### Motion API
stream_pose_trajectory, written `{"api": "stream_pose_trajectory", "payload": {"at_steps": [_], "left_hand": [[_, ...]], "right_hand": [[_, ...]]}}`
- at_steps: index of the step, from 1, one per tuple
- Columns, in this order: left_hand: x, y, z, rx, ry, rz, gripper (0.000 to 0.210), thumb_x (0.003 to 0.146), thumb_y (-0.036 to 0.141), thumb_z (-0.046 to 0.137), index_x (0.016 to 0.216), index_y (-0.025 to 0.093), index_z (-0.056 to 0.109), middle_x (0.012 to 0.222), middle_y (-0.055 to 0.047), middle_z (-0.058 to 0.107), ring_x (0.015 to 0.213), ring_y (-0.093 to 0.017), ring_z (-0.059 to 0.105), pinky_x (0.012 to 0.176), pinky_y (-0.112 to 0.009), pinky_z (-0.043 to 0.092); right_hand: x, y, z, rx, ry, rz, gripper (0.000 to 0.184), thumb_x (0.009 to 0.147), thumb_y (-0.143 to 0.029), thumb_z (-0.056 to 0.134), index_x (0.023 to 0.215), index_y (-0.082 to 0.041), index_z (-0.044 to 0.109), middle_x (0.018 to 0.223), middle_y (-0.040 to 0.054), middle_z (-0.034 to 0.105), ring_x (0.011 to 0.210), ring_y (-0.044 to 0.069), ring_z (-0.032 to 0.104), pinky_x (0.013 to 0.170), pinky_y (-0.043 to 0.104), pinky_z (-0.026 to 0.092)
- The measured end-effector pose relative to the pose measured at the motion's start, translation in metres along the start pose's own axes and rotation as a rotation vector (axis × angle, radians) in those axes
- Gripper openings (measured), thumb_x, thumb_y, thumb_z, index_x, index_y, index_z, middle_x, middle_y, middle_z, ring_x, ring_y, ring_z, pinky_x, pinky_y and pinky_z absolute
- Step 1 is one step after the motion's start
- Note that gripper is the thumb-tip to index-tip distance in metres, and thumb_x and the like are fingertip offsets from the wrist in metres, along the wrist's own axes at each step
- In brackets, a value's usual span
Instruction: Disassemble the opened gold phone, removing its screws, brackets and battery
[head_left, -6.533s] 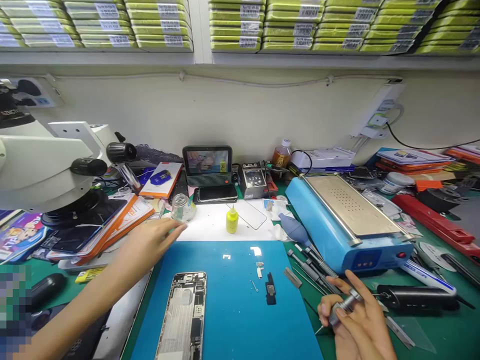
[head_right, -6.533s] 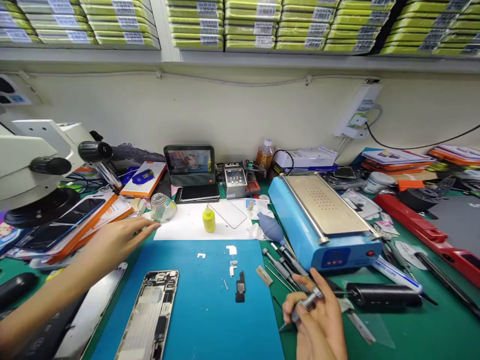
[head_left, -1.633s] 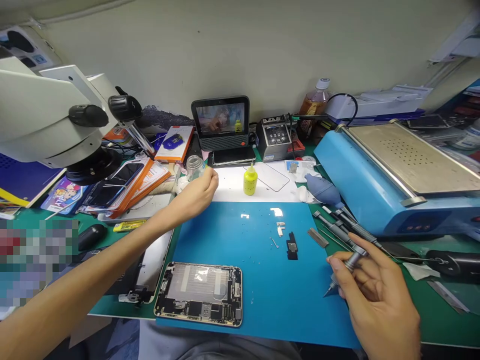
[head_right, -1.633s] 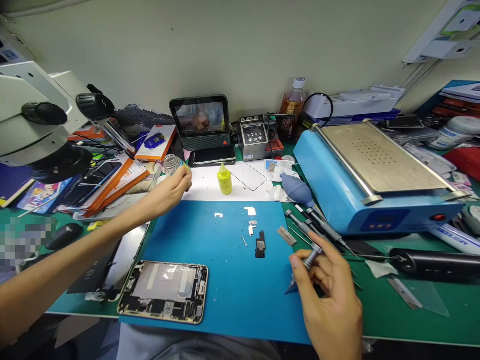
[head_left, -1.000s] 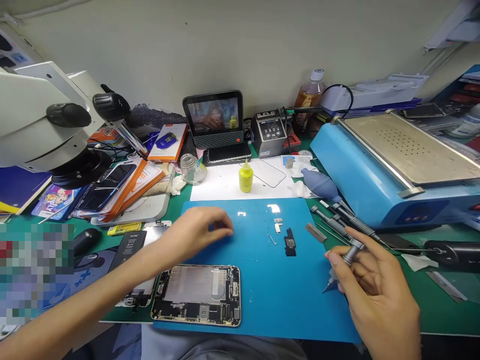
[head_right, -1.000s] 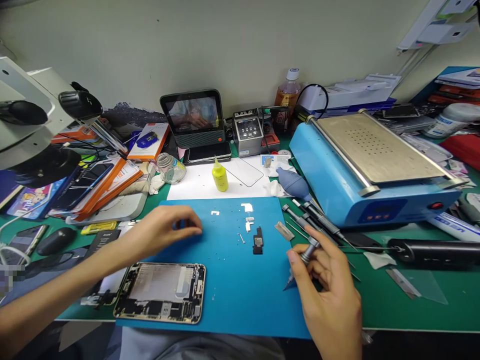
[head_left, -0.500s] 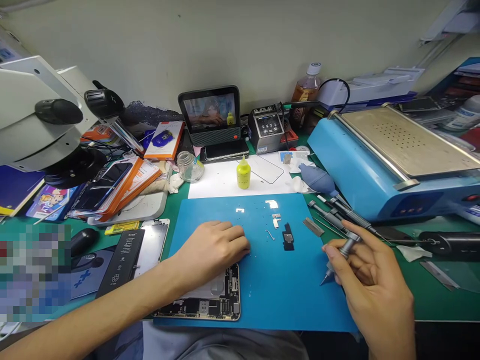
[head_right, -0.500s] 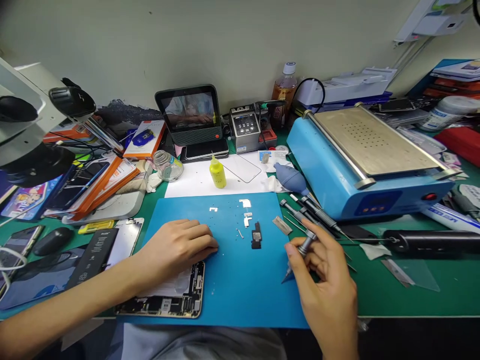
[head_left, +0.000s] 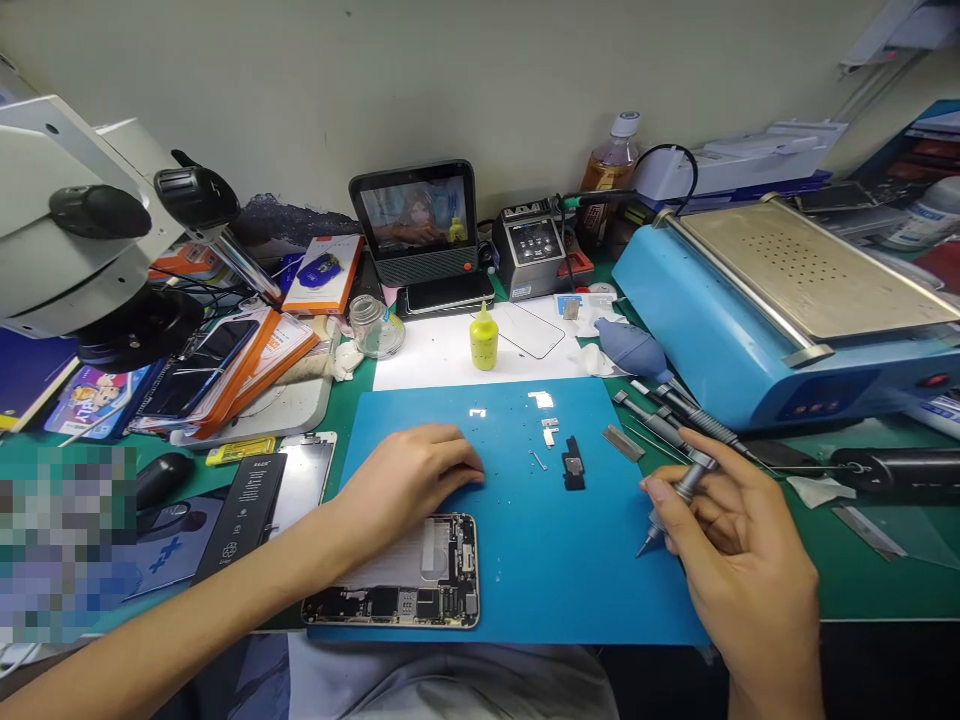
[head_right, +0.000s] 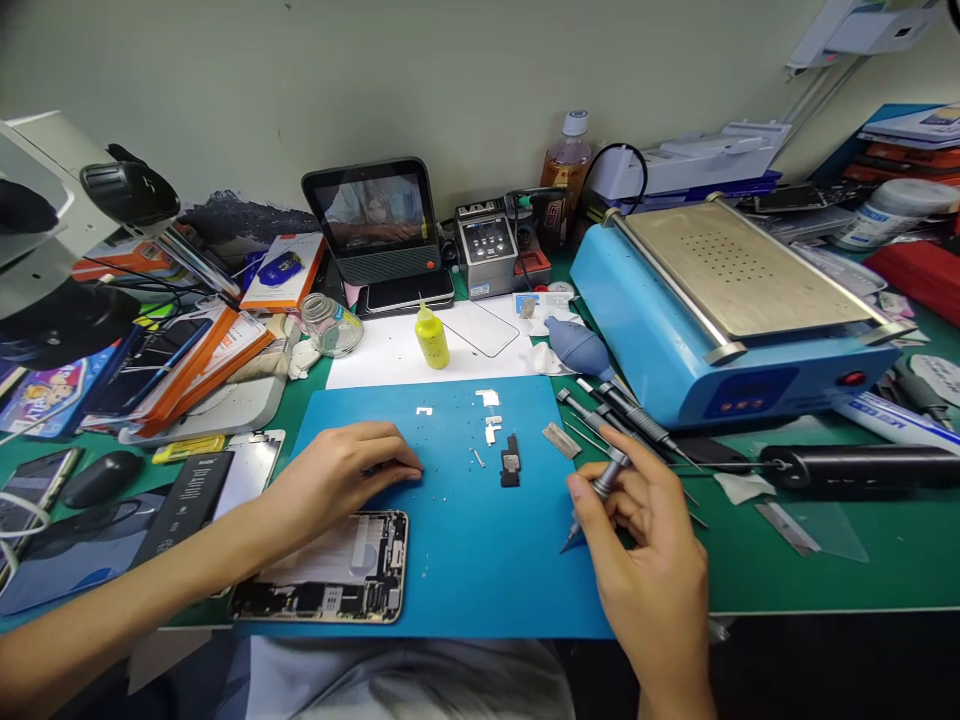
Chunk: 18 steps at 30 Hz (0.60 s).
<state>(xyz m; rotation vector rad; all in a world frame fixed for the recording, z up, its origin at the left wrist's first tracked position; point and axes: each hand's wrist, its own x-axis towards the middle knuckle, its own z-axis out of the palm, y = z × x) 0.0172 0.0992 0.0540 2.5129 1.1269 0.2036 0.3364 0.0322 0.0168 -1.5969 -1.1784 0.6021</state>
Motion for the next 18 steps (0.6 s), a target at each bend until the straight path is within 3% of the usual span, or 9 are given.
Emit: {"api": "stream_pose_trajectory", "payload": {"at_steps": [8, 18], "left_hand": [[-0.018, 0.001, 0.005, 0.126, 0.006, 0.107, 0.012, 0.113, 0.030, 0.077, 0.113, 0.018, 0.077, 0.109, -0.003, 0.079, 0.093, -0.017, 0.077, 0.085, -0.035, 0.069], [-0.001, 0.007, 0.014, 0.183, 0.015, 0.051, 0.021, 0.112, 0.035, 0.078, 0.123, 0.018, 0.076, 0.118, -0.005, 0.079, 0.098, -0.019, 0.078, 0.086, -0.037, 0.070]], "right_hand": [[0.000, 0.000, 0.002, 0.005, 0.005, 0.003, 0.063, 0.097, -0.059, 0.089, 0.152, -0.033, 0.074, 0.102, 0.0042, 0.080, 0.075, 0.016, 0.073, 0.056, 0.020, 0.060], [-0.001, 0.001, -0.001, 0.001, 0.009, -0.005, 0.064, 0.097, -0.061, 0.089, 0.152, -0.032, 0.074, 0.102, 0.0048, 0.080, 0.071, 0.017, 0.070, 0.054, 0.023, 0.058]]}}
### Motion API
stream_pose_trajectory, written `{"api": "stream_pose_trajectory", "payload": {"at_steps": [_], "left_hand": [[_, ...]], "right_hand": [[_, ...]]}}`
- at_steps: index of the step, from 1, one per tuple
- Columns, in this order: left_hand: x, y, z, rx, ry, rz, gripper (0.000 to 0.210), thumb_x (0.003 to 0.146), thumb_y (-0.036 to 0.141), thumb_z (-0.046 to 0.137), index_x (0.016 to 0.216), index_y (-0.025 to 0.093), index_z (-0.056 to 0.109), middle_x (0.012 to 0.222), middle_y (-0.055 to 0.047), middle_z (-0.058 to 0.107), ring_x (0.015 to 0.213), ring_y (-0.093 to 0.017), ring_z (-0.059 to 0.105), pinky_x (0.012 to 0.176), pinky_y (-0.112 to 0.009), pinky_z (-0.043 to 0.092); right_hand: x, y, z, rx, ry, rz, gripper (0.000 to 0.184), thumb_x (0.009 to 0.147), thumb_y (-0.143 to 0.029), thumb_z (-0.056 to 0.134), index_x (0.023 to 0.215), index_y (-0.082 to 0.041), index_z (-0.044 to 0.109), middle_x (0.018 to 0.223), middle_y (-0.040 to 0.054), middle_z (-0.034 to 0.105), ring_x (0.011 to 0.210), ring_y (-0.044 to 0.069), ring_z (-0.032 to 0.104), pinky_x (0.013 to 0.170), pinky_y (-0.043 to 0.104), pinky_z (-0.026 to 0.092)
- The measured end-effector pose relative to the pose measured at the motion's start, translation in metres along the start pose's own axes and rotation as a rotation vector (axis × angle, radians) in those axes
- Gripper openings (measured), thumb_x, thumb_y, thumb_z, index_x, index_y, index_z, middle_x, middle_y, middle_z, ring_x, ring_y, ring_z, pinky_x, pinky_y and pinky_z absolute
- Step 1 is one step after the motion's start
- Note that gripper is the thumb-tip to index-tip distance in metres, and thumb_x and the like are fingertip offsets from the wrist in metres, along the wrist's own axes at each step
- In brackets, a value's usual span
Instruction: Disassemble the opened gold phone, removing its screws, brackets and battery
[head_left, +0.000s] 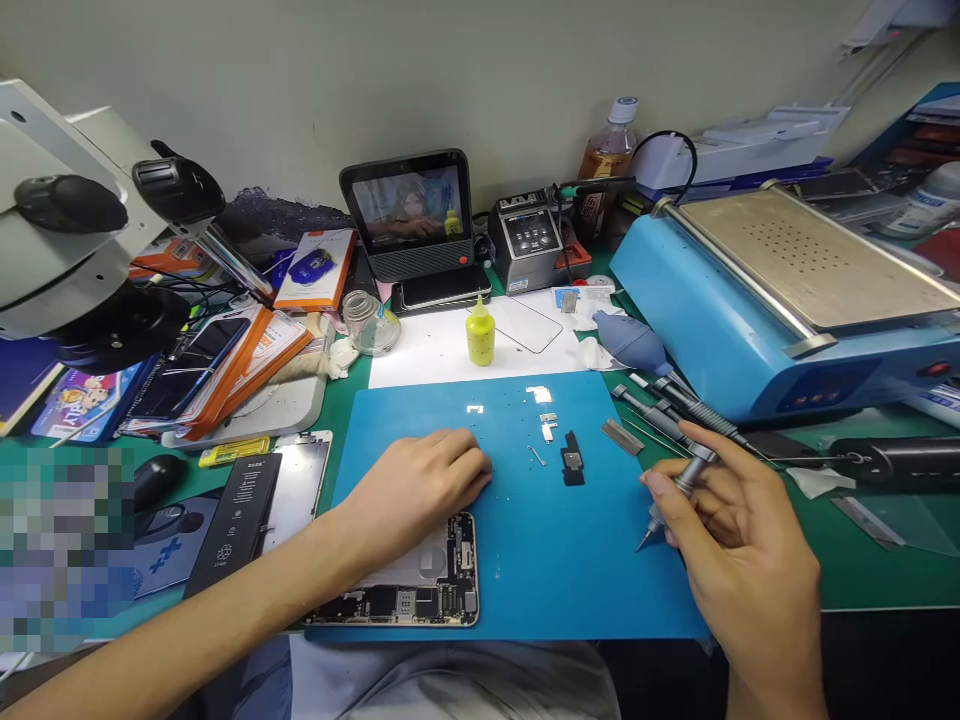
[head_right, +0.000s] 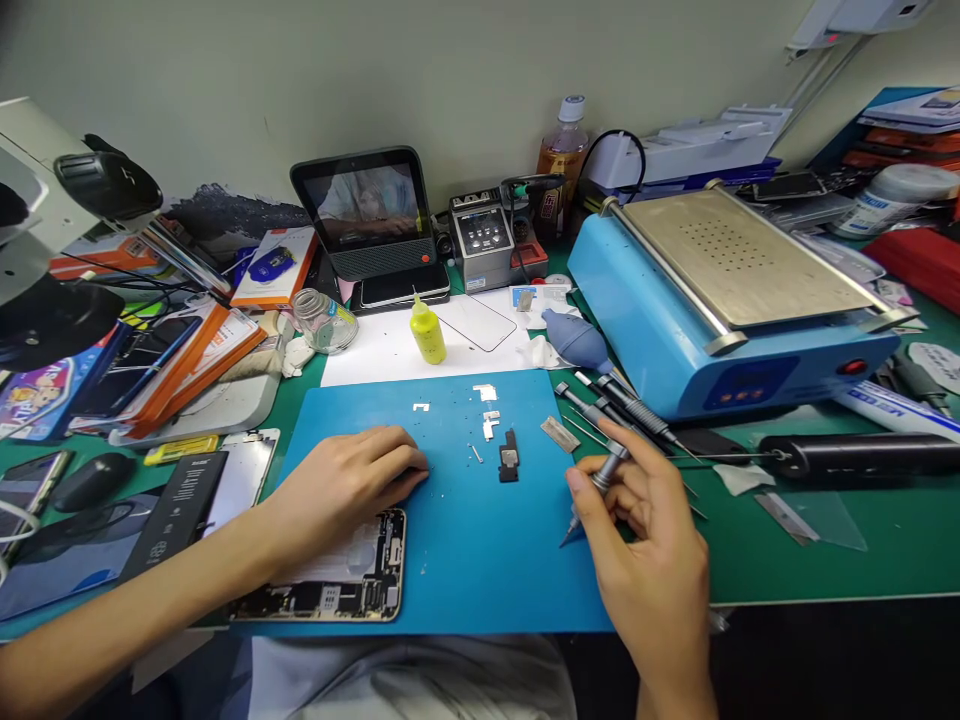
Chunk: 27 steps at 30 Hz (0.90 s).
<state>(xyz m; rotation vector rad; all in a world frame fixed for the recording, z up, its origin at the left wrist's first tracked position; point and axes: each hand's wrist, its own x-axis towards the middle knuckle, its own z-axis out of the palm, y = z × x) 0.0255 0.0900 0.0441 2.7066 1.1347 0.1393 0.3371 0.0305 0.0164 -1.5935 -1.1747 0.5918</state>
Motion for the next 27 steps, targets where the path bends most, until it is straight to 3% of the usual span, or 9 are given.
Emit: {"api": "stream_pose_trajectory", "payload": {"at_steps": [10, 16, 20, 27], "left_hand": [[0.004, -0.006, -0.004, -0.155, 0.005, -0.101, 0.021, 0.113, 0.035, 0.077, 0.124, 0.018, 0.076, 0.120, -0.006, 0.079, 0.102, -0.020, 0.079, 0.091, -0.040, 0.071], [-0.002, -0.007, -0.020, -0.279, 0.070, -0.162, 0.018, 0.115, 0.033, 0.075, 0.124, 0.018, 0.077, 0.118, -0.005, 0.081, 0.101, -0.020, 0.080, 0.091, -0.039, 0.071], [-0.015, -0.007, -0.028, -0.294, 0.105, -0.228, 0.015, 0.117, 0.031, 0.071, 0.115, 0.018, 0.077, 0.106, -0.002, 0.080, 0.090, -0.016, 0.078, 0.083, -0.034, 0.069], [-0.024, 0.003, -0.018, -0.158, 0.039, -0.248, 0.023, 0.115, 0.036, 0.074, 0.101, 0.018, 0.072, 0.088, 0.003, 0.071, 0.073, -0.013, 0.068, 0.072, -0.029, 0.063]], "right_hand": [[0.000, -0.001, 0.003, 0.014, -0.010, -0.004, 0.064, 0.098, -0.058, 0.088, 0.154, -0.031, 0.073, 0.103, 0.0054, 0.081, 0.081, 0.019, 0.076, 0.059, 0.021, 0.063], [-0.001, 0.000, 0.001, 0.001, -0.002, -0.003, 0.063, 0.097, -0.058, 0.088, 0.153, -0.033, 0.074, 0.102, 0.0045, 0.081, 0.075, 0.017, 0.074, 0.058, 0.021, 0.062], [0.001, 0.000, 0.002, -0.003, -0.015, -0.003, 0.064, 0.097, -0.060, 0.087, 0.153, -0.033, 0.074, 0.103, 0.0053, 0.081, 0.076, 0.020, 0.075, 0.054, 0.024, 0.060], [0.001, 0.002, 0.002, -0.002, 0.005, -0.019, 0.064, 0.096, -0.057, 0.089, 0.152, -0.030, 0.075, 0.104, 0.0066, 0.082, 0.078, 0.024, 0.076, 0.055, 0.031, 0.061]]}}
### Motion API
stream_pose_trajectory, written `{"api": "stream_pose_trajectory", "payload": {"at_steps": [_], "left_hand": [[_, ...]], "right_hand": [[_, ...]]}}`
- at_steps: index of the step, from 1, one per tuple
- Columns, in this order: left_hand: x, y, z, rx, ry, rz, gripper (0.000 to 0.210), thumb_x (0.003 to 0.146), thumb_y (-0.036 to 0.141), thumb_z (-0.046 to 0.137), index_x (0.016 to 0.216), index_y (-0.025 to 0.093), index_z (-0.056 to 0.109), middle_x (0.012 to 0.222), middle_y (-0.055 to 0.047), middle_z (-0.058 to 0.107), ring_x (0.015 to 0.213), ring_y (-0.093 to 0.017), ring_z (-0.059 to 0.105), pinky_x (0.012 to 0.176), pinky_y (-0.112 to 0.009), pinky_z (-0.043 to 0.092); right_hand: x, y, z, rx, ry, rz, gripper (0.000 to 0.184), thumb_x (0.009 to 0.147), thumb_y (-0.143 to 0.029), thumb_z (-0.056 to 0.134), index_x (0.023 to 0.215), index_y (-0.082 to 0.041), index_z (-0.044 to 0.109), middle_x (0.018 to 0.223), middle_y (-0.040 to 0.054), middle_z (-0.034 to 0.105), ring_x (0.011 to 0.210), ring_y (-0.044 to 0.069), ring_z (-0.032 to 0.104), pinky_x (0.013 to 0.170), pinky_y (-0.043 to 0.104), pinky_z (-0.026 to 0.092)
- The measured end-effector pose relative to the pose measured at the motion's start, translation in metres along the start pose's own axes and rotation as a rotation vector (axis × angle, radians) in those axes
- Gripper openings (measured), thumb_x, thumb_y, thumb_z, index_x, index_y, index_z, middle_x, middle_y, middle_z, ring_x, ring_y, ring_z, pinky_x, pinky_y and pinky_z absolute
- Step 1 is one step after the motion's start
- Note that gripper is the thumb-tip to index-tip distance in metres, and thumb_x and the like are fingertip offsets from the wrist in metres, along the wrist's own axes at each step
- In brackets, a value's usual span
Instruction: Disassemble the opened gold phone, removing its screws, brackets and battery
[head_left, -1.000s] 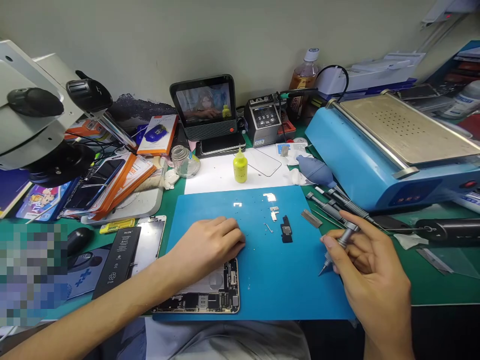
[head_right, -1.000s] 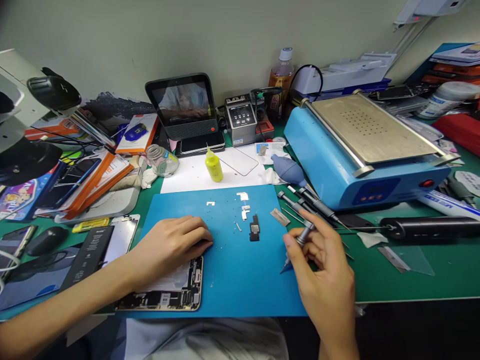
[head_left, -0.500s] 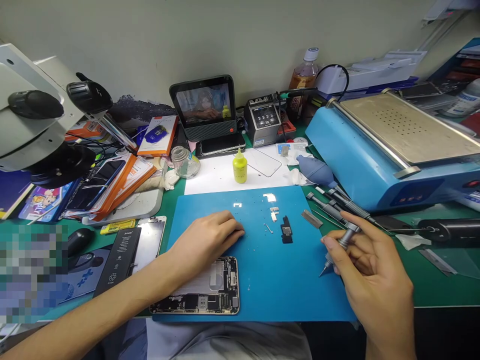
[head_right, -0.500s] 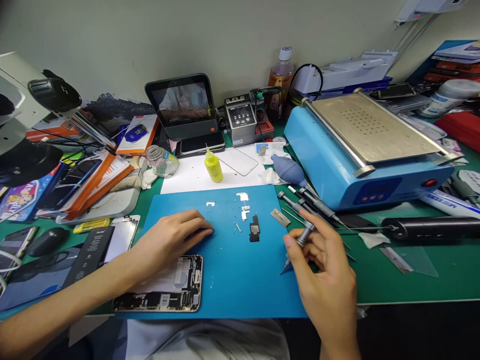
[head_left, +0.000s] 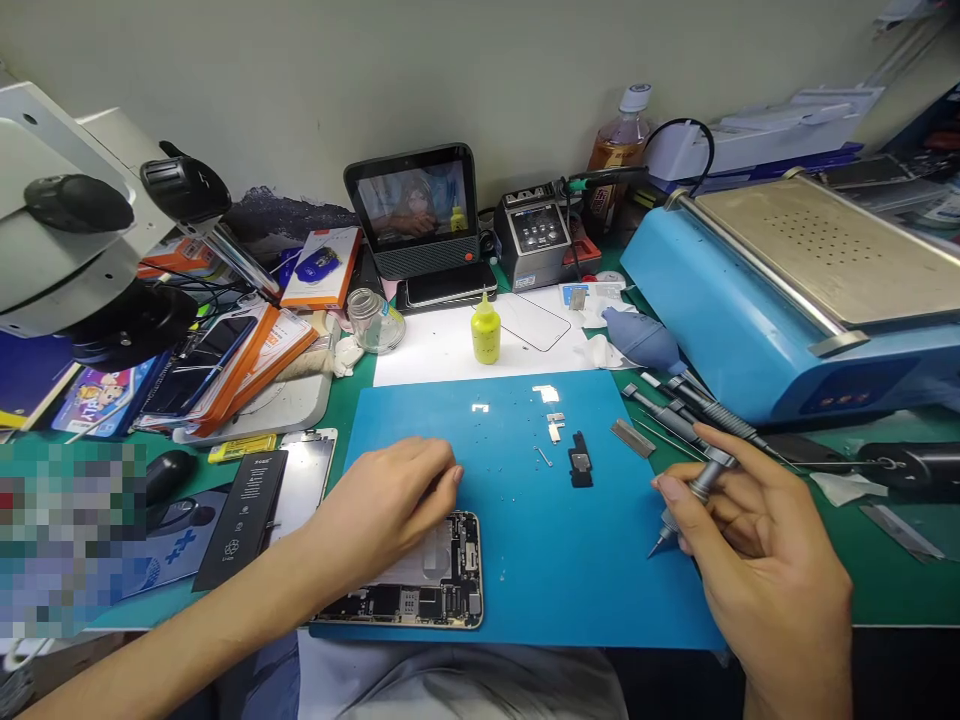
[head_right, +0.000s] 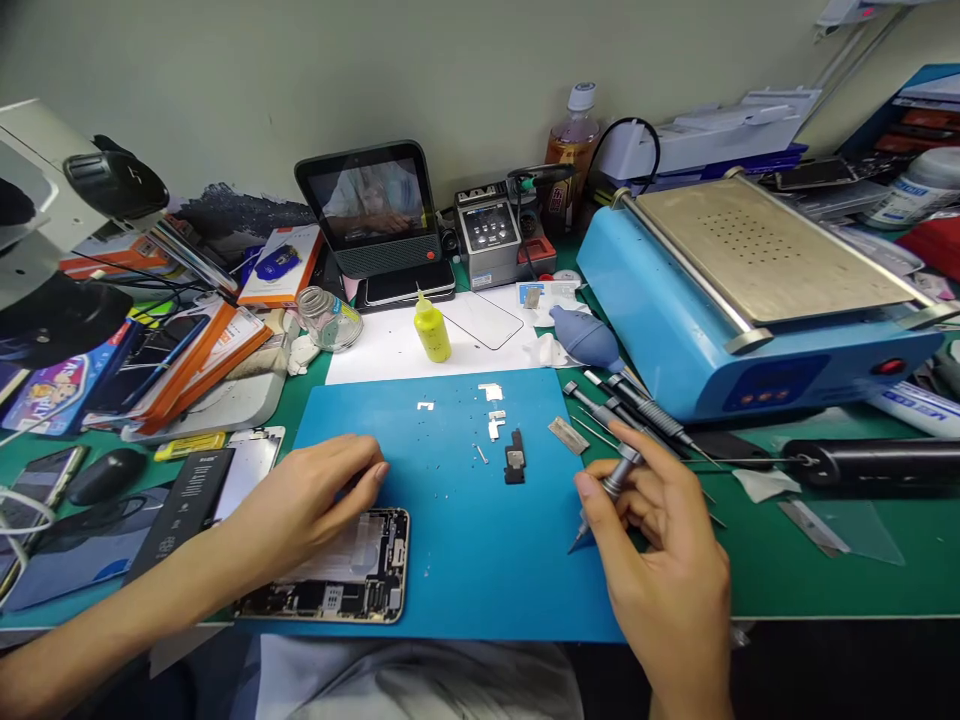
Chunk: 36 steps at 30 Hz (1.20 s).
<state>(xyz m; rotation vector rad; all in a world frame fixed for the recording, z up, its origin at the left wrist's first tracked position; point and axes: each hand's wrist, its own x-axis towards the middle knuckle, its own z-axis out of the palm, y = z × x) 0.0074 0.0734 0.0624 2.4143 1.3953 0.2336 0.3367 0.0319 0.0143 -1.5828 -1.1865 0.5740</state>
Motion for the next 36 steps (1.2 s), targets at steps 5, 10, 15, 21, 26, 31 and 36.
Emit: {"api": "stream_pose_trajectory", "payload": {"at_steps": [5, 10, 15, 21, 26, 31, 36], "left_hand": [[0.006, 0.011, 0.001, 0.058, -0.024, 0.046, 0.018, 0.114, 0.034, 0.075, 0.105, 0.018, 0.073, 0.095, 0.001, 0.074, 0.082, -0.015, 0.072, 0.078, -0.032, 0.066], [0.011, 0.013, 0.007, 0.052, -0.024, 0.114, 0.011, 0.113, 0.029, 0.076, 0.112, 0.018, 0.075, 0.107, -0.002, 0.077, 0.095, -0.018, 0.076, 0.086, -0.036, 0.068], [0.013, 0.007, 0.012, 0.014, -0.006, 0.159, 0.008, 0.112, 0.026, 0.078, 0.112, 0.018, 0.077, 0.108, -0.002, 0.078, 0.096, -0.018, 0.078, 0.086, -0.036, 0.069], [0.010, 0.006, 0.014, -0.039, 0.038, 0.183, 0.006, 0.112, 0.017, 0.074, 0.117, 0.018, 0.078, 0.109, -0.002, 0.080, 0.095, -0.018, 0.078, 0.083, -0.033, 0.068], [0.005, 0.006, 0.008, -0.050, 0.077, 0.163, 0.011, 0.114, 0.014, 0.069, 0.116, 0.021, 0.077, 0.108, 0.000, 0.081, 0.094, -0.019, 0.079, 0.080, -0.033, 0.063], [0.001, 0.008, 0.001, 0.023, 0.123, 0.143, 0.008, 0.115, 0.018, 0.069, 0.115, 0.022, 0.076, 0.107, -0.001, 0.081, 0.092, -0.023, 0.074, 0.080, -0.037, 0.058], [0.002, 0.018, 0.006, 0.116, 0.150, 0.151, 0.023, 0.104, 0.031, 0.088, 0.099, 0.021, 0.068, 0.094, -0.001, 0.075, 0.082, -0.025, 0.066, 0.070, -0.039, 0.051]], "right_hand": [[0.000, -0.001, 0.001, 0.008, 0.004, -0.013, 0.064, 0.095, -0.056, 0.090, 0.151, -0.030, 0.075, 0.102, 0.0057, 0.082, 0.074, 0.022, 0.075, 0.052, 0.030, 0.059], [-0.001, -0.002, 0.003, -0.006, 0.022, -0.021, 0.062, 0.096, -0.054, 0.091, 0.151, -0.031, 0.076, 0.103, 0.0057, 0.083, 0.078, 0.021, 0.077, 0.057, 0.028, 0.062], [0.000, 0.001, 0.003, -0.017, 0.028, -0.037, 0.062, 0.096, -0.054, 0.090, 0.152, -0.032, 0.076, 0.103, 0.0043, 0.083, 0.078, 0.021, 0.077, 0.060, 0.029, 0.064], [-0.001, 0.003, 0.004, -0.036, 0.041, -0.067, 0.061, 0.094, -0.054, 0.089, 0.151, -0.036, 0.076, 0.101, 0.0029, 0.083, 0.075, 0.021, 0.076, 0.058, 0.032, 0.062], [-0.001, 0.002, 0.006, -0.055, 0.059, -0.060, 0.062, 0.093, -0.053, 0.090, 0.151, -0.034, 0.077, 0.102, 0.0044, 0.083, 0.074, 0.022, 0.076, 0.059, 0.034, 0.061], [-0.001, 0.000, 0.008, -0.056, 0.089, -0.064, 0.065, 0.090, -0.052, 0.092, 0.150, -0.032, 0.078, 0.103, 0.0050, 0.084, 0.076, 0.023, 0.077, 0.067, 0.038, 0.067], [-0.001, -0.001, 0.007, -0.063, 0.104, -0.043, 0.068, 0.087, -0.055, 0.094, 0.149, -0.033, 0.079, 0.104, 0.0056, 0.083, 0.074, 0.023, 0.075, 0.066, 0.040, 0.063]]}}
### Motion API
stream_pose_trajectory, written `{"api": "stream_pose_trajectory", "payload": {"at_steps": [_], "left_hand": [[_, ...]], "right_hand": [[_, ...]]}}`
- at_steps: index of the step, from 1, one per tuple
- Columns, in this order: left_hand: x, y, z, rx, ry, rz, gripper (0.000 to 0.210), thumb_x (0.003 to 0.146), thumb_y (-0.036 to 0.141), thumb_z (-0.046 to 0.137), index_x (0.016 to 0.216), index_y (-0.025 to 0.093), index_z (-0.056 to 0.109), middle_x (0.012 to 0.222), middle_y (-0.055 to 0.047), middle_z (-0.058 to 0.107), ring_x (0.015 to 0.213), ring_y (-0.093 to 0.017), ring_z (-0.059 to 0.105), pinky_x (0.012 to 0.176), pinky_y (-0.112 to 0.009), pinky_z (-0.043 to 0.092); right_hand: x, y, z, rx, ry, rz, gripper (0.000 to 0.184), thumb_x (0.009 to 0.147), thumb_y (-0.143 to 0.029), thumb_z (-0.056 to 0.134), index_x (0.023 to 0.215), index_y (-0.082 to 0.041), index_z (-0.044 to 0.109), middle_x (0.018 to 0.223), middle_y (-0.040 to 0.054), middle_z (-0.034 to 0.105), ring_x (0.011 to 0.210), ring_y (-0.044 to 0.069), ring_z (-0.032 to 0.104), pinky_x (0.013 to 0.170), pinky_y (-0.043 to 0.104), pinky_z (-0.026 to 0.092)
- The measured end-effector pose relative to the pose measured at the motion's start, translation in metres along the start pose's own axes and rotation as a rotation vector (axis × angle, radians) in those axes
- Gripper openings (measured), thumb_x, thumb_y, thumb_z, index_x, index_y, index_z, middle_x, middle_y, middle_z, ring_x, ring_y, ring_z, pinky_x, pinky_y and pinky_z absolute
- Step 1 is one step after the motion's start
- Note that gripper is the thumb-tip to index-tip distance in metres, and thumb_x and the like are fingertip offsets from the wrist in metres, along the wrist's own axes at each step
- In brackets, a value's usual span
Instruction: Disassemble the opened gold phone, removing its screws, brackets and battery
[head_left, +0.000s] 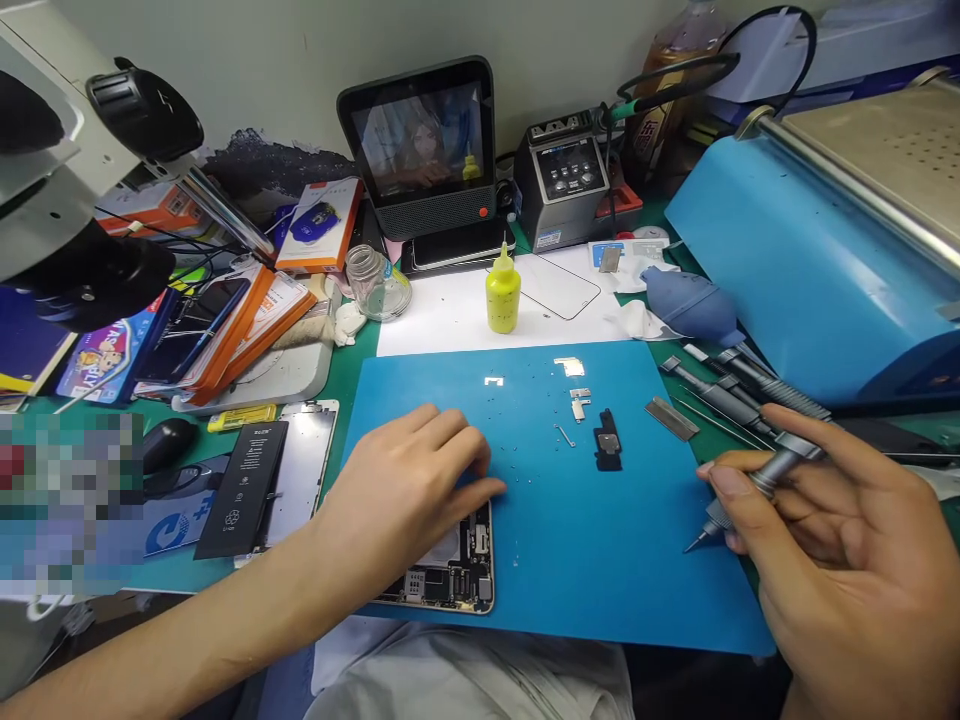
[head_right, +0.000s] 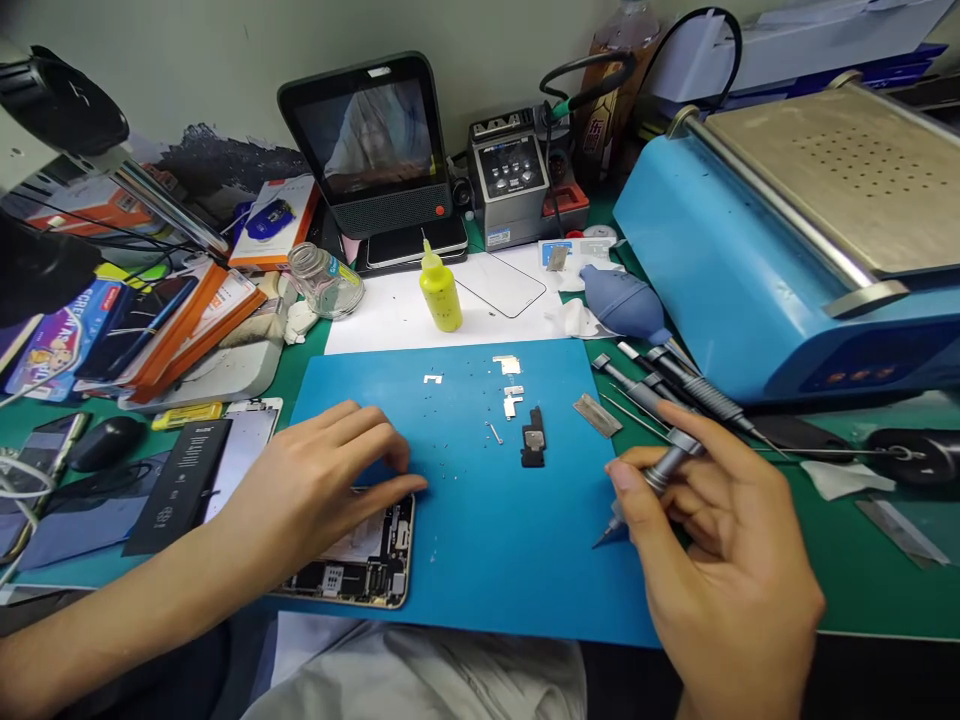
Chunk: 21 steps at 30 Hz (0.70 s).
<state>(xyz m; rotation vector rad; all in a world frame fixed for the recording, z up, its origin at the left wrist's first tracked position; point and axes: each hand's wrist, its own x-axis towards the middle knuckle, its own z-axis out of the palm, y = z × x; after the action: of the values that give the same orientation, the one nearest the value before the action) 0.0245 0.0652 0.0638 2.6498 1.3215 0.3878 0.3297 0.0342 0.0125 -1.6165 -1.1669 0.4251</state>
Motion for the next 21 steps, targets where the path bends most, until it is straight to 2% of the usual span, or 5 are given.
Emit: {"api": "stream_pose_trajectory", "payload": {"at_steps": [4, 7, 11, 15, 21], "left_hand": [[0.008, 0.006, 0.008, 0.026, -0.022, 0.030, 0.037, 0.096, 0.039, 0.097, 0.094, 0.022, 0.065, 0.090, 0.001, 0.071, 0.079, -0.024, 0.065, 0.066, -0.039, 0.051], [0.015, 0.006, 0.013, 0.026, -0.019, 0.034, 0.035, 0.098, 0.040, 0.095, 0.095, 0.023, 0.064, 0.091, 0.002, 0.071, 0.081, -0.023, 0.067, 0.068, -0.038, 0.052], [0.019, 0.005, 0.016, 0.030, -0.002, 0.036, 0.033, 0.101, 0.038, 0.091, 0.095, 0.022, 0.064, 0.092, 0.001, 0.072, 0.081, -0.023, 0.067, 0.068, -0.037, 0.052], [0.023, 0.005, 0.018, 0.017, 0.019, 0.045, 0.030, 0.103, 0.040, 0.088, 0.096, 0.021, 0.065, 0.092, 0.000, 0.073, 0.082, -0.023, 0.067, 0.068, -0.037, 0.050], [0.026, -0.003, 0.006, -0.015, 0.061, -0.010, 0.021, 0.112, 0.036, 0.077, 0.102, 0.020, 0.068, 0.095, -0.001, 0.075, 0.085, -0.023, 0.067, 0.074, -0.036, 0.051]], "right_hand": [[0.001, 0.001, 0.000, 0.005, -0.022, 0.034, 0.072, 0.086, -0.057, 0.092, 0.151, -0.031, 0.077, 0.103, 0.0070, 0.083, 0.073, 0.025, 0.074, 0.063, 0.041, 0.059], [0.002, 0.001, 0.000, -0.006, -0.012, 0.017, 0.071, 0.085, -0.056, 0.093, 0.150, -0.030, 0.079, 0.100, 0.0064, 0.082, 0.067, 0.023, 0.071, 0.062, 0.040, 0.059], [0.002, -0.002, 0.000, -0.010, -0.006, -0.008, 0.067, 0.088, -0.054, 0.093, 0.149, -0.031, 0.080, 0.101, 0.0060, 0.083, 0.071, 0.022, 0.074, 0.062, 0.037, 0.063], [0.002, -0.003, 0.001, -0.012, 0.003, -0.004, 0.068, 0.086, -0.054, 0.093, 0.148, -0.030, 0.081, 0.099, 0.0063, 0.083, 0.067, 0.022, 0.072, 0.055, 0.035, 0.062], [0.002, -0.004, 0.001, -0.014, 0.004, 0.041, 0.071, 0.084, -0.057, 0.093, 0.148, -0.029, 0.080, 0.100, 0.0071, 0.082, 0.070, 0.024, 0.072, 0.064, 0.043, 0.061]]}}
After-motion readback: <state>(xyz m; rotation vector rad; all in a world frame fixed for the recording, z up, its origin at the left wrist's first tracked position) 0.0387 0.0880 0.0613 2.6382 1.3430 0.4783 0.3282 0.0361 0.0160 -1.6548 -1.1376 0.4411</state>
